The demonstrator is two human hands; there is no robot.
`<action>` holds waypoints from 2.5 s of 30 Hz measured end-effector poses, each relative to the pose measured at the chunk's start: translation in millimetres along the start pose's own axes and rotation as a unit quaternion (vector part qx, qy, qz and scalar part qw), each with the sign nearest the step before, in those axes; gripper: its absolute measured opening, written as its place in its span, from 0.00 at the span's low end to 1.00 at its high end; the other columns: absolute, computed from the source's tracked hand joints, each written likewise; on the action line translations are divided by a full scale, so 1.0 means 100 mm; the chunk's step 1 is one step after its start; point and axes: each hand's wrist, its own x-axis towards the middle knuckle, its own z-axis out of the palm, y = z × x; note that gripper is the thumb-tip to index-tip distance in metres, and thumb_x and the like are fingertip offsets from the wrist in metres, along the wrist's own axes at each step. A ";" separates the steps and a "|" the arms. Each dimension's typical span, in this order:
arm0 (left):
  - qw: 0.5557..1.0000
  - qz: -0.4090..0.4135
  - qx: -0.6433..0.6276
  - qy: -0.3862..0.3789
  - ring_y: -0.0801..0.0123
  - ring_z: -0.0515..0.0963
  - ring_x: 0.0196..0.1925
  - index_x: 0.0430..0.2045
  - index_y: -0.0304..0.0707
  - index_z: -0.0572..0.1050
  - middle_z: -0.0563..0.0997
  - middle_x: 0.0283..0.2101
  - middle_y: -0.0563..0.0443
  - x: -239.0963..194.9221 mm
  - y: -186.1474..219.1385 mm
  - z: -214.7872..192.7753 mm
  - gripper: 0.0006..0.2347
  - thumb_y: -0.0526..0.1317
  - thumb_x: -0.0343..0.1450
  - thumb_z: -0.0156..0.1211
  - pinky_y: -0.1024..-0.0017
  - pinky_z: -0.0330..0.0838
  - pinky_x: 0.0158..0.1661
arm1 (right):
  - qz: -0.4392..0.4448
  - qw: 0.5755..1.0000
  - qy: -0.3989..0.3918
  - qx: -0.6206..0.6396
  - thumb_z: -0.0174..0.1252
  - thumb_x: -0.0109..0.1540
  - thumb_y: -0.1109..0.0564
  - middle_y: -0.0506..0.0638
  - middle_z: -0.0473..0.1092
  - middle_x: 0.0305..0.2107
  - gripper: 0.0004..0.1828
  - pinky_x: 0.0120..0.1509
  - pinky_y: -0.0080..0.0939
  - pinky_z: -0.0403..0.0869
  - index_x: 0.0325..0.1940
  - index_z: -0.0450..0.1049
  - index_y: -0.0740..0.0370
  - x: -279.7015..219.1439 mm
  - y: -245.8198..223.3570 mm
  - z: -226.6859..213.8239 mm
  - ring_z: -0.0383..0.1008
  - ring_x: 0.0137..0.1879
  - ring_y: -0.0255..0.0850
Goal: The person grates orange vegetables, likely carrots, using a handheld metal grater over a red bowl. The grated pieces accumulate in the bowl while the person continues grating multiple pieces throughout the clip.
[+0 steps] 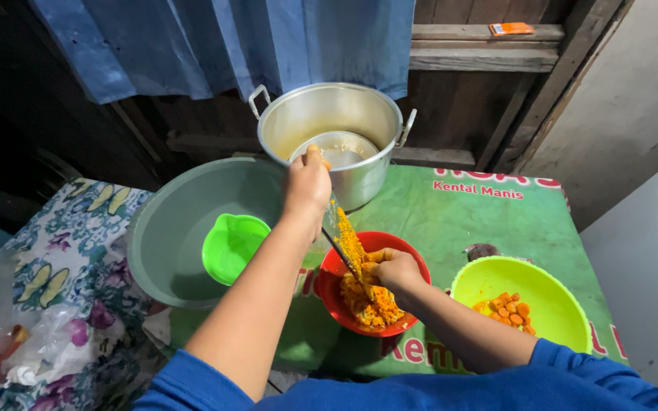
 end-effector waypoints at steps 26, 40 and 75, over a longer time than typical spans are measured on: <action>1.000 0.005 -0.012 0.003 0.64 0.78 0.37 0.38 0.31 0.77 0.82 0.36 0.47 0.26 -0.13 0.07 0.21 0.52 0.76 0.42 0.65 0.72 0.42 | -0.001 0.998 0.029 0.061 0.56 0.61 0.70 0.56 0.77 0.33 0.07 0.39 0.41 0.76 0.42 0.74 0.68 0.14 -0.17 -0.24 0.76 0.34 0.44; 0.995 -0.017 0.072 0.070 0.50 0.80 0.48 0.46 0.33 0.77 0.81 0.46 0.38 0.18 -0.08 -0.09 0.23 0.53 0.76 0.40 0.60 0.73 0.47 | -0.129 0.991 -0.016 0.021 0.59 0.61 0.67 0.54 0.78 0.32 0.08 0.39 0.39 0.76 0.44 0.78 0.69 0.13 -0.26 0.17 0.77 0.34 0.40; 0.996 -0.057 0.059 0.039 0.50 0.84 0.43 0.38 0.30 0.80 0.84 0.40 0.38 0.44 -0.15 -0.16 0.24 0.53 0.74 0.40 0.58 0.74 0.44 | -0.092 0.993 0.023 -0.067 0.59 0.57 0.71 0.55 0.79 0.31 0.11 0.40 0.39 0.78 0.42 0.79 0.70 0.16 -0.19 0.19 0.80 0.34 0.40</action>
